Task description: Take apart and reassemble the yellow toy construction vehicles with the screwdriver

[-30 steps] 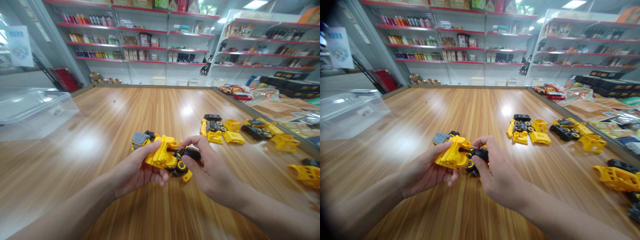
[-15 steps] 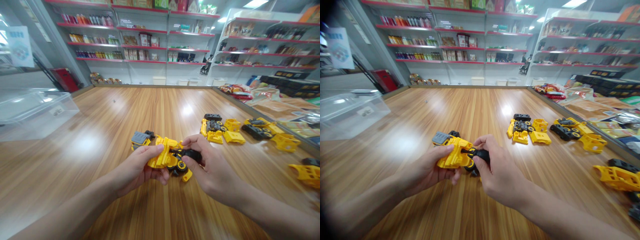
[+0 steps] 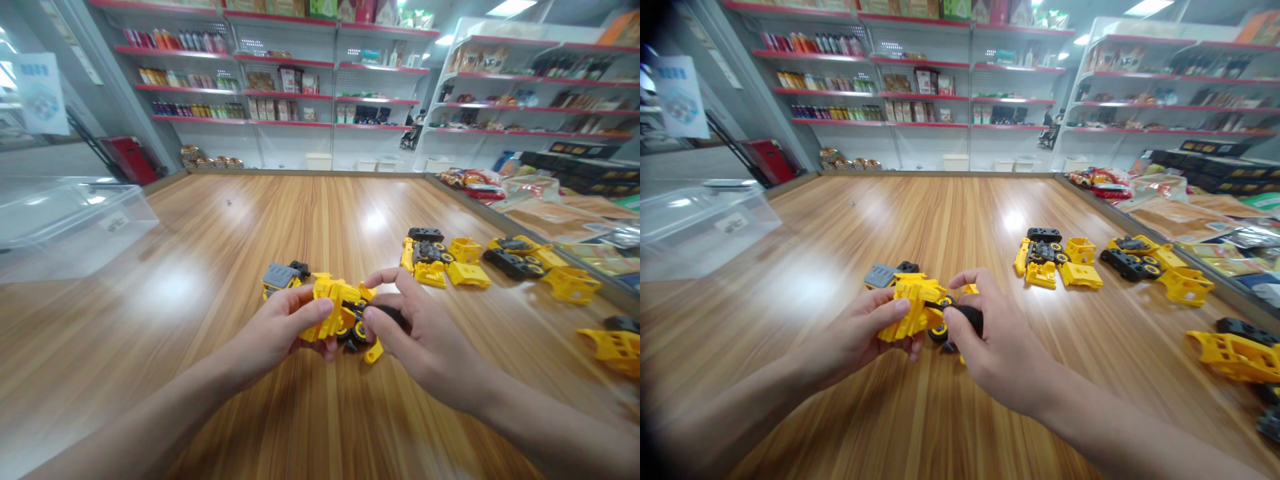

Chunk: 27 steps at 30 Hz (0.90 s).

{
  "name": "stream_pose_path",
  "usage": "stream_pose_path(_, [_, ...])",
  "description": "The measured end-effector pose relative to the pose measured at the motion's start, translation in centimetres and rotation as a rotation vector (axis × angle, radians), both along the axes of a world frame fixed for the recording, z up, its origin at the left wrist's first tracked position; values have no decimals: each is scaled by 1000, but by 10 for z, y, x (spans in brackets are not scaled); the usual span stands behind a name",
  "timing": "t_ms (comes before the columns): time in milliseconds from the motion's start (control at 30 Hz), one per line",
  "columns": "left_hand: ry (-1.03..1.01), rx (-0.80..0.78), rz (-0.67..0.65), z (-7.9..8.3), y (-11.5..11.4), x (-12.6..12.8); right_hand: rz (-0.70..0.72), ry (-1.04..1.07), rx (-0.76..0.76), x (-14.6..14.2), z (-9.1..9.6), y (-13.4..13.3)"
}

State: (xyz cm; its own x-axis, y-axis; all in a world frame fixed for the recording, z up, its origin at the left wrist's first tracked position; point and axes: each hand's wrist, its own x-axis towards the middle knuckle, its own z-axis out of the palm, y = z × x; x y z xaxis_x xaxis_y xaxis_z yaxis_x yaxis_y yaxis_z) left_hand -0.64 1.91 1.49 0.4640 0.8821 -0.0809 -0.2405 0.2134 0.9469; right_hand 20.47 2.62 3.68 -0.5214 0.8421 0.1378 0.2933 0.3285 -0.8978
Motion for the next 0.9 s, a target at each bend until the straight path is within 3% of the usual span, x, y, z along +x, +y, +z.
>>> stream_pose_path(167, [-98, -109, -37, 1, -1, 1, -33, -111, 255, 3, -1, -1])
stream_pose_path(433, [-115, -137, -77, -4, -2, 1, 22, 31, 13, -3, 1, -3])
stream_pose_path(533, [-89, -106, -60, -4, -2, 1, 15, 29, 38, -2, -6, -1])
stream_pose_path(700, [-33, -79, -2, -2, -1, 2, -48, -48, 207, 1, -13, 4])
stream_pose_path(900, [147, 43, 76, -2, -2, 6, -5, -154, 69, 0, -9, 6])
